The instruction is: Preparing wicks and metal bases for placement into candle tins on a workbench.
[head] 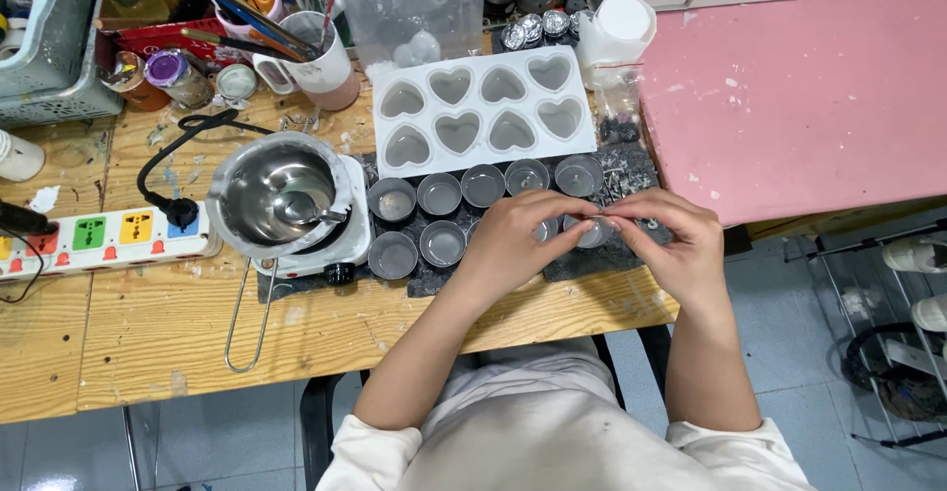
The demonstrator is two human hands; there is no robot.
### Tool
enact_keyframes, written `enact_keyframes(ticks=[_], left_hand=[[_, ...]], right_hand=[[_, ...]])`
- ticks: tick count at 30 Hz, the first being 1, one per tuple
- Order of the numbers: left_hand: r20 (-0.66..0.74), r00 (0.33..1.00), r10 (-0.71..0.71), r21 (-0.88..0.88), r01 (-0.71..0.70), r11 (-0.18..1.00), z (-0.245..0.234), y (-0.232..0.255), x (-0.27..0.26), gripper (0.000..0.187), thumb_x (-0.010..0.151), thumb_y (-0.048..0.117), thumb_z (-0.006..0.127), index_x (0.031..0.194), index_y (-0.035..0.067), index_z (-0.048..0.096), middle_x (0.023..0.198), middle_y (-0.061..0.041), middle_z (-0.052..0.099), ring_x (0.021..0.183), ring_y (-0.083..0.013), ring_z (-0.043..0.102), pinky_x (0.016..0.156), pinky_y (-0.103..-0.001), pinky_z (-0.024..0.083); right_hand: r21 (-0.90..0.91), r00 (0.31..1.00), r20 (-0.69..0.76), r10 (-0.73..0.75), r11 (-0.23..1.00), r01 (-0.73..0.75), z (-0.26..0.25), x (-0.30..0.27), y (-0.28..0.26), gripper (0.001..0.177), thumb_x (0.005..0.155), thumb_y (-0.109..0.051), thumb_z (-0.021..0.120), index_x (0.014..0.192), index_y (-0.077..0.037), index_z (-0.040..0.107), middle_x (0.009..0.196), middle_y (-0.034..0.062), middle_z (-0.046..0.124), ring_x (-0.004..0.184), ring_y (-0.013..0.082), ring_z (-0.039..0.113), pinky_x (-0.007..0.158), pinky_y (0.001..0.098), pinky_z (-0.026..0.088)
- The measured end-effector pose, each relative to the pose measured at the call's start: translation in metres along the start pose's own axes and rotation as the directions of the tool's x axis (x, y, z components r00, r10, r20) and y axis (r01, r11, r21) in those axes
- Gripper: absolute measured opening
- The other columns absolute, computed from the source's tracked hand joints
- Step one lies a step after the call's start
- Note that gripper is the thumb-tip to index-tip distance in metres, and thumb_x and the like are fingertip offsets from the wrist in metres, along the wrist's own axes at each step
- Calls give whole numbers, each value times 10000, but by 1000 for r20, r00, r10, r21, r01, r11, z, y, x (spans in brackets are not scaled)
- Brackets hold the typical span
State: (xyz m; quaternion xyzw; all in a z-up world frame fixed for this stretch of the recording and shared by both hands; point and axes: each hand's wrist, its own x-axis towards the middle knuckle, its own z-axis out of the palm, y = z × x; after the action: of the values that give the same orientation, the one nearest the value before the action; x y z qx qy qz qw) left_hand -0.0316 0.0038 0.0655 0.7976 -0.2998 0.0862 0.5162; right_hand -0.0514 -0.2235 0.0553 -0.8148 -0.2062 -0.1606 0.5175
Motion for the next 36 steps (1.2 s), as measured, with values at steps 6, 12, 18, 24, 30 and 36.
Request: enact_keyframes(ticks=[6,12,18,24,30,36], left_hand=[[-38,999,-8,-122,4,992,6,-5,-8,195,930,205,765,1113,140,759,1069,-42,776,981,-216,752,860,-336,589],[-14,995,-100,-148,97,984,7,-4,-12,198,910,196,773,1103,154,782,1054,-39,787,948,-202,748,787,-326,589],[-8,998,-56,-153,54,987,13,-18,-16,224,933,216,766,1151,166,772,1103,-39,790,1003,-200,752,855,-326,593],[11,997,-72,244,67,967,20,-29,-23,582,914,305,773,1430,121,579,1328,-105,648,1268,-290,580,1084,-455,429],[28,993,-113,395,93,914,45,-40,-30,611,861,312,776,1409,130,576,1281,-49,661,1296,-220,569,1209,-545,264],[71,994,-84,467,41,883,59,-40,-28,643,822,301,795,1386,86,572,1294,-50,656,1289,-227,550,1224,-602,186]], right_hand=[[-101,996,34,-87,991,90,-1,2,-17,156,858,43,788,1005,6,752,979,105,754,942,201,725,846,320,570],[-96,995,3,-97,991,97,-2,0,-22,168,834,16,811,993,-10,763,982,91,751,933,201,709,820,306,566],[-357,983,44,-176,916,180,-3,6,-34,237,762,-54,853,989,-90,791,933,50,673,938,223,567,834,335,457],[-559,965,245,-97,799,222,-14,21,-25,180,777,-125,840,952,-121,798,847,34,574,865,243,498,797,383,415],[-626,940,338,34,754,198,0,25,-1,177,728,-133,816,906,-142,810,830,29,566,892,256,522,798,406,416],[-630,922,380,69,749,204,8,25,17,140,751,-157,830,888,-139,809,811,35,562,869,248,523,784,405,392]])
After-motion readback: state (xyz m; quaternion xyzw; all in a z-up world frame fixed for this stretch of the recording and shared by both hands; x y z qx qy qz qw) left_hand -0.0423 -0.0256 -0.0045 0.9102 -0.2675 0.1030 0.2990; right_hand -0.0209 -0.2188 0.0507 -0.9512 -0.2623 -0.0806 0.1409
